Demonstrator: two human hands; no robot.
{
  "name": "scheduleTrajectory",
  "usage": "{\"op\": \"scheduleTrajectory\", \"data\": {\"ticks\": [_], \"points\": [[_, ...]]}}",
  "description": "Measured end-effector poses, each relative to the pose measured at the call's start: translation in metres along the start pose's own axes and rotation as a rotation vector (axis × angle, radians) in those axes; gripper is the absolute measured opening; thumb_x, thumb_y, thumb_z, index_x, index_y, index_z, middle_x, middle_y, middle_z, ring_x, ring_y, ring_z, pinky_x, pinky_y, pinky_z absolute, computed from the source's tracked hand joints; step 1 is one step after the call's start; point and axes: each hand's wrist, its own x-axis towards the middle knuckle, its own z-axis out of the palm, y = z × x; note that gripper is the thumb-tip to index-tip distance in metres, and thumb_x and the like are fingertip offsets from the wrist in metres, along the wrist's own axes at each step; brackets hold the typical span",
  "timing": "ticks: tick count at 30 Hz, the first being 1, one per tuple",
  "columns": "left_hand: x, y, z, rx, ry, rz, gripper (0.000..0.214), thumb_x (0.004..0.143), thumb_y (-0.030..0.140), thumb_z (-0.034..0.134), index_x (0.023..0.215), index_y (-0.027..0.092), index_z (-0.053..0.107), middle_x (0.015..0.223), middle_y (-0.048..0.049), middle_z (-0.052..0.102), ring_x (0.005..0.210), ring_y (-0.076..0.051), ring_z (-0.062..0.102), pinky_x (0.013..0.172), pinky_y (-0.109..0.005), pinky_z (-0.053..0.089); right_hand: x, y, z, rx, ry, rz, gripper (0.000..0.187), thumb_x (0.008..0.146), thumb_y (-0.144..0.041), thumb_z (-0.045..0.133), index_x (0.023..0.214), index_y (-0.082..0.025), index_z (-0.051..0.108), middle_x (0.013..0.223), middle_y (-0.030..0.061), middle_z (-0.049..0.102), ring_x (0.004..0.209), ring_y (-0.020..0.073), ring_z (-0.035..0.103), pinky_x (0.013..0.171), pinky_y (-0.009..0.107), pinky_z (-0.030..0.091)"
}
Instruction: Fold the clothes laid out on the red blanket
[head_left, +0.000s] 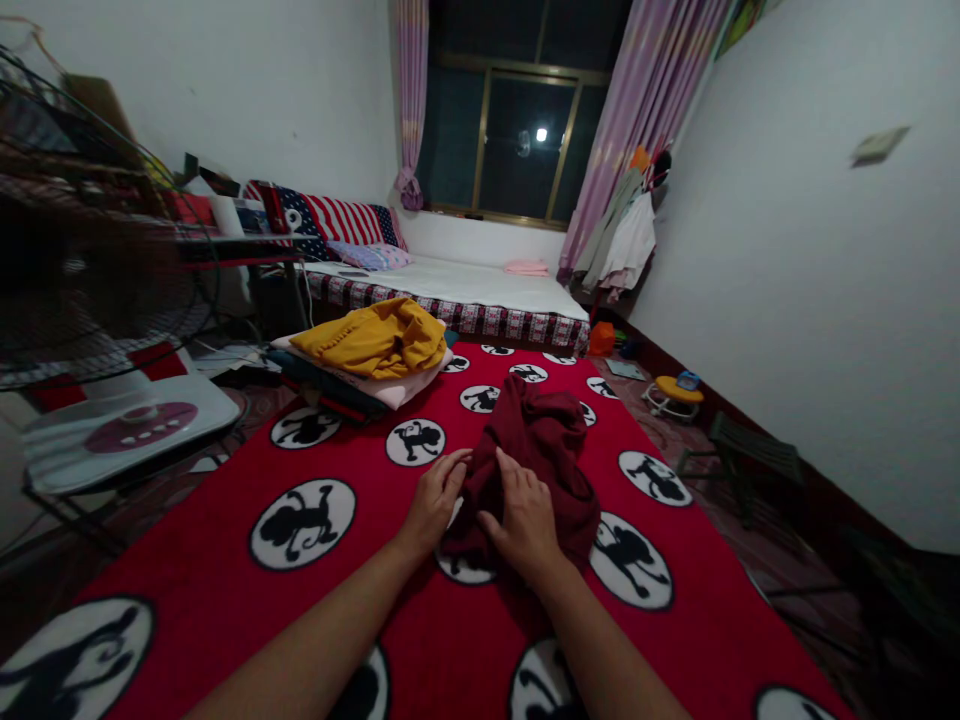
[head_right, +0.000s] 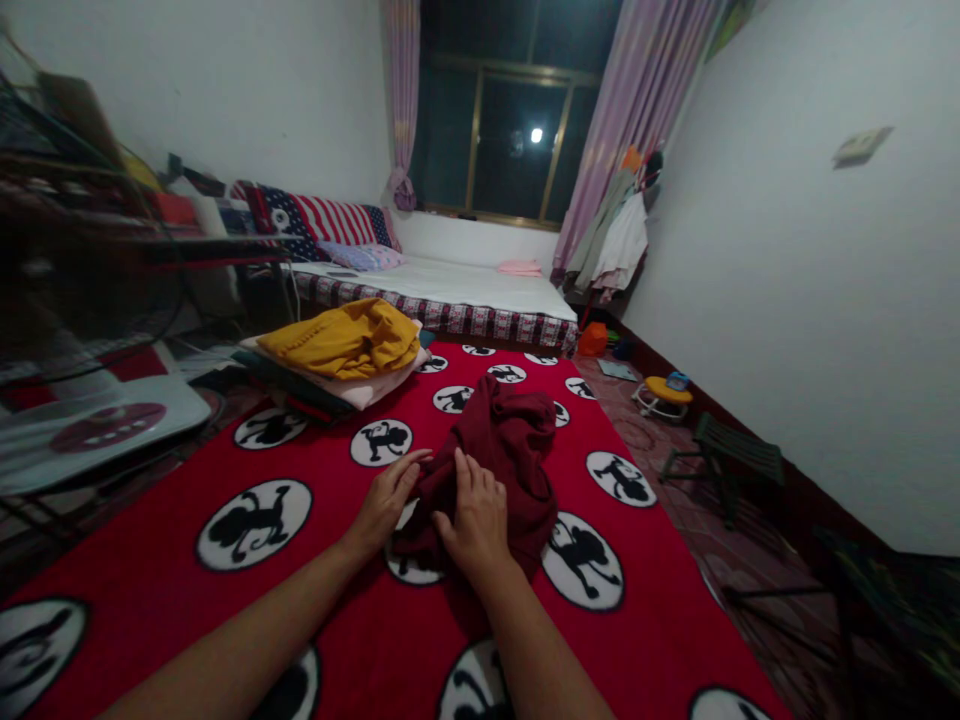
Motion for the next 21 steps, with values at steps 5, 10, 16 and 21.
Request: {"op": "scheduleTrajectory", "data": {"ticks": [5, 10, 16, 21], "points": [[0.004, -0.007, -0.005, -0.054, 0.045, -0.055, 0.040, 0.094, 0.042, 0.039, 0.119, 0.016, 0.058, 0.123, -0.0119, 0.063, 0.117, -0.022, 0.057, 0.099, -0.037, 0.045, 0.022, -0.001, 0.003, -0.033, -0.078, 0.086, 0.031, 0.076, -0.007, 0.050, 0.100, -0.018, 0.066, 0.102, 0.0106, 0.066, 0.095, 0.0226, 0.060, 0.082, 0.033, 0.044], [0.006, -0.010, -0.012, -0.033, 0.080, -0.018, 0.039, 0.094, 0.041, 0.040, 0.119, 0.018, 0.058, 0.125, -0.0102, 0.062, 0.119, -0.021, 0.055, 0.102, -0.037, 0.042, 0.006, -0.035, 0.000, 0.275, -0.148, -0.082, 0.031, 0.072, -0.002, 0.048, 0.088, -0.020, 0.068, 0.089, 0.0047, 0.069, 0.085, 0.0173, 0.063, 0.080, 0.026, 0.046], [0.002, -0.009, -0.012, 0.072, 0.029, 0.077, 0.038, 0.086, 0.036, 0.055, 0.120, 0.020, 0.059, 0.122, -0.0092, 0.060, 0.115, -0.022, 0.055, 0.101, -0.038, 0.044, -0.030, -0.059, -0.037, 0.655, -0.437, -0.225, 0.025, 0.075, -0.007, 0.053, 0.088, -0.022, 0.069, 0.085, -0.0004, 0.070, 0.078, 0.0124, 0.064, 0.073, 0.021, 0.048], [0.000, -0.010, -0.006, 0.224, -0.031, 0.139, 0.040, 0.081, 0.031, 0.062, 0.120, 0.022, 0.060, 0.130, -0.0099, 0.053, 0.123, -0.024, 0.048, 0.109, -0.042, 0.036, -0.015, 0.008, -0.056, 0.396, 0.202, 0.094, 0.019, 0.082, -0.025, 0.056, 0.097, -0.021, 0.067, 0.115, 0.0092, 0.061, 0.111, 0.0227, 0.054, 0.101, 0.041, 0.040]]}}
